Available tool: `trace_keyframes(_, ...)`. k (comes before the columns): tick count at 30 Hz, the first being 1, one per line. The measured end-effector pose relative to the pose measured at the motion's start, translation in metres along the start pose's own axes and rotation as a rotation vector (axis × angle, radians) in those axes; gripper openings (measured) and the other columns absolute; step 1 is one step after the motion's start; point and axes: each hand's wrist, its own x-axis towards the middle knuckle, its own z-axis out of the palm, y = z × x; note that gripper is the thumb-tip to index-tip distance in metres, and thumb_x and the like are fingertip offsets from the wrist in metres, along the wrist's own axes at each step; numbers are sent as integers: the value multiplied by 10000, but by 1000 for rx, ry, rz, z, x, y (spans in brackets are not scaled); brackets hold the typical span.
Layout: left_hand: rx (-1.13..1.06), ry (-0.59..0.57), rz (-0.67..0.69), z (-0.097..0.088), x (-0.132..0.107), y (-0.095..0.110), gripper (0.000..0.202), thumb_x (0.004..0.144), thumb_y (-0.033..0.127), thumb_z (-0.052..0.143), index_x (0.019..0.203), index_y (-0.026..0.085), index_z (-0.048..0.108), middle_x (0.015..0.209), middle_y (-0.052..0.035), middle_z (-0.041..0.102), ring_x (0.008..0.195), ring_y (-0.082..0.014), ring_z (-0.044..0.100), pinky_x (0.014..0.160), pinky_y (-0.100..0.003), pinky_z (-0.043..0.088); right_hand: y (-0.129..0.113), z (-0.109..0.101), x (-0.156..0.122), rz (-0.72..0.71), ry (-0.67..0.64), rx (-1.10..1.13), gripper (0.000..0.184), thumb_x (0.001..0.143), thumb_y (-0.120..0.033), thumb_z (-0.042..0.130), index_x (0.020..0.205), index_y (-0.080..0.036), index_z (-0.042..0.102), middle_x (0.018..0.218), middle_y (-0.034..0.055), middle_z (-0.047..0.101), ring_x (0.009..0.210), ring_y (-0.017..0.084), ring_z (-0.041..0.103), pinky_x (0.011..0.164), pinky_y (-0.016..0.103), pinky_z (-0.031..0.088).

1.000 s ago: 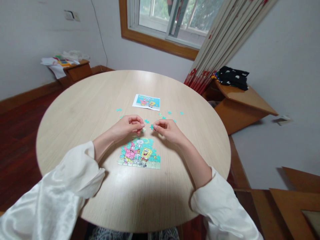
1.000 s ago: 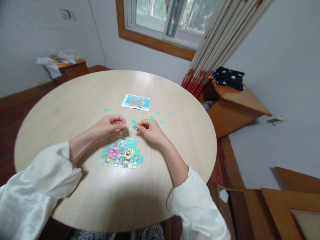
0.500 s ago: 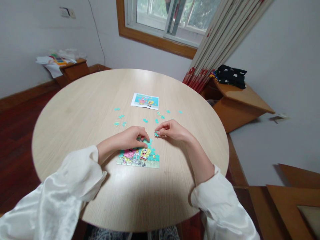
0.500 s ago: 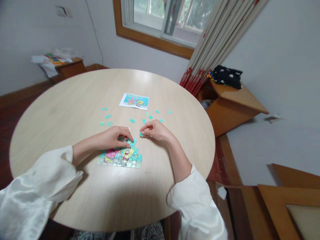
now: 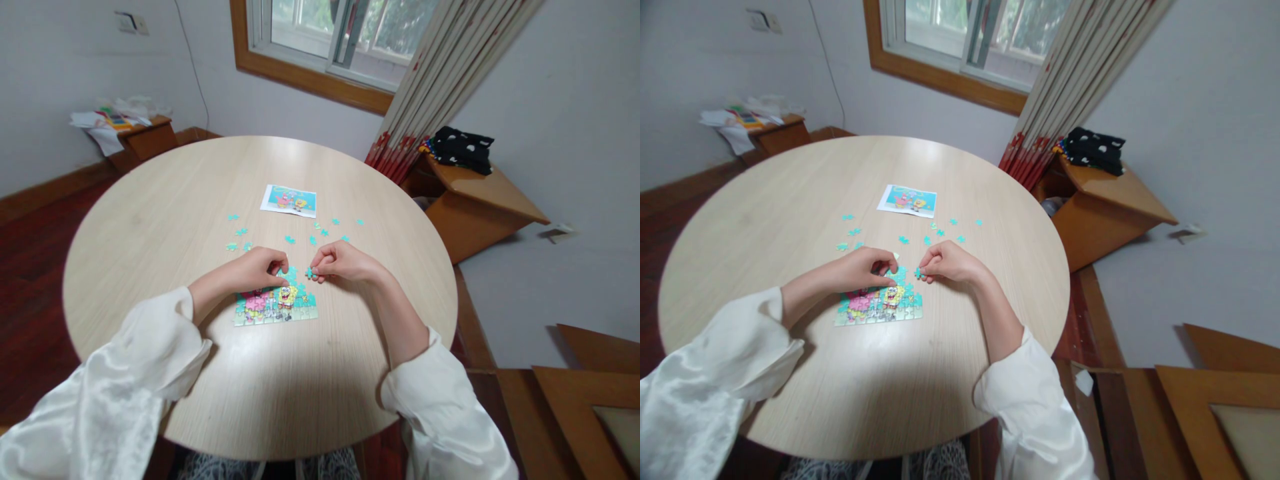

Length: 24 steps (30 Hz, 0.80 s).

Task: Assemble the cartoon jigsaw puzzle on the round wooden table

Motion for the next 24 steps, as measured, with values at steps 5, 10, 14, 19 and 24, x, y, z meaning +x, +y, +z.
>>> trace_keyframes(5, 3, 24, -40, -4, 0, -5, 178, 711, 315, 657, 771, 171, 574, 627, 40, 466, 577, -115, 417, 566, -260, 328, -1, -2, -1, -16, -4, -50, 128, 635, -93, 757, 604, -136, 641, 532, -9, 651, 513, 82, 573, 551, 226, 441)
trace_keyframes(10, -13, 27, -51, -5, 0, -5, 191, 706, 328, 657, 773, 171, 571, 625, 39, 467, 576, -115, 418, 565, -257, 332, -1, -2, 0, -7, -31, -55, 77, 674, -92, 713, 620, -128, 671, 548, 4, 665, 526, 90, 591, 580, 237, 459)
trace_keyframes(14, -17, 25, -57, -5, 0, -4, 182, 703, 322, 652, 769, 175, 568, 619, 41, 465, 574, -115, 419, 568, -259, 331, -1, -1, 0, 10, -48, -53, 67, 674, -81, 706, 628, -125, 683, 570, 10, 676, 528, 89, 591, 589, 240, 467)
trace_keyframes(19, -10, 20, -72, -6, -1, -2, 179, 703, 320, 648, 778, 176, 573, 628, 36, 472, 583, -120, 425, 572, -263, 331, 0, 0, 1, 2, -52, -64, 72, 658, -95, 736, 628, -131, 681, 571, 7, 670, 539, 91, 576, 606, 251, 471)
trace_keyframes(24, -15, 20, -64, -6, -1, -4, 184, 705, 328, 650, 780, 177, 577, 626, 39, 470, 581, -118, 424, 571, -261, 329, 1, 4, 3, -22, -36, -70, 81, 662, -106, 731, 615, -132, 671, 562, -1, 655, 541, 84, 551, 611, 253, 454)
